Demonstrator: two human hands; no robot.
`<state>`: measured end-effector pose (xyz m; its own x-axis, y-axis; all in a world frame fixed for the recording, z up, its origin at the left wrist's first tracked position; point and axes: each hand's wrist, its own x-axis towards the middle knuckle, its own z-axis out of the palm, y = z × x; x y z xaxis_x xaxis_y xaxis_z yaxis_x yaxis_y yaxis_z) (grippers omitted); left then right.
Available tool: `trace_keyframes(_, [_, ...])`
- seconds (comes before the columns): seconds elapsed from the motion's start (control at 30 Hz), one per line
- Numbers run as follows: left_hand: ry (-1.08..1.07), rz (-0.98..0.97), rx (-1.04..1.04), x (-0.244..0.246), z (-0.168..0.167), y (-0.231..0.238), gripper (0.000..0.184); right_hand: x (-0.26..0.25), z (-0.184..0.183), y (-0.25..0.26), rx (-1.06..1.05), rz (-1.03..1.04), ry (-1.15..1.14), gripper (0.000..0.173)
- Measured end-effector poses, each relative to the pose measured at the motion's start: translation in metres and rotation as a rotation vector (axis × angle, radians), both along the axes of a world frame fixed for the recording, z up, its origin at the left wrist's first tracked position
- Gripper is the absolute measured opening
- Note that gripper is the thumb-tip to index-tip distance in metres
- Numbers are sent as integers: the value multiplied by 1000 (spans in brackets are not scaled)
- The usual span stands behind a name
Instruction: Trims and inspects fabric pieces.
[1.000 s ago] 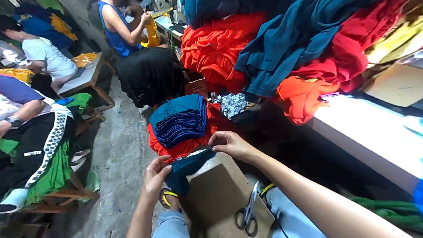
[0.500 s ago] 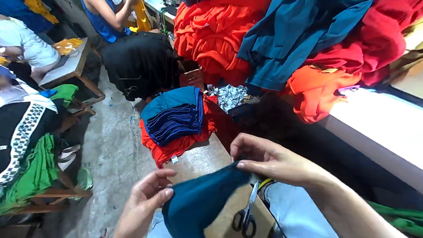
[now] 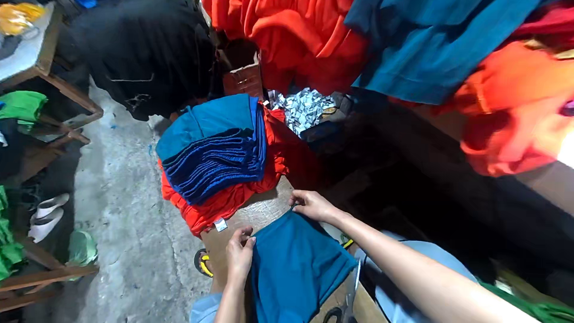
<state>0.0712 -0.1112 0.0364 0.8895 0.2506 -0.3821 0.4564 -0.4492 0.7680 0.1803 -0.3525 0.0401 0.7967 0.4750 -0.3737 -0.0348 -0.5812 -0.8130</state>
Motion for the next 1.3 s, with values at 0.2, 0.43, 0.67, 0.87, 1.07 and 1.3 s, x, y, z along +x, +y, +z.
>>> trace_keyframes(0.2, [-83, -51, 90, 12, -5, 3, 25, 26, -6, -4, 158, -50, 47, 33])
trace_keyframes(0.43, [-95, -67, 124, 6, -4, 3, 23, -32, 1, -47, 136, -555, -32, 24])
trace_keyframes(0.67, [-125, -19, 134, -17, 10, 16, 34, -142, -9, -62, -27, -502, -237, 20])
trace_keyframes(0.87, [17, 99, 180, -136, 27, 42, 36, -162, -13, -69, -117, -321, -389, 25])
trace_keyframes(1.07, [170, 66, 180, -193, 23, 8, 51, -148, -12, -74, -155, -155, -435, 32])
trace_keyframes(1.3, [161, 57, 188, -178, 21, -17, 34, -142, -13, -72, -128, -104, -396, 16])
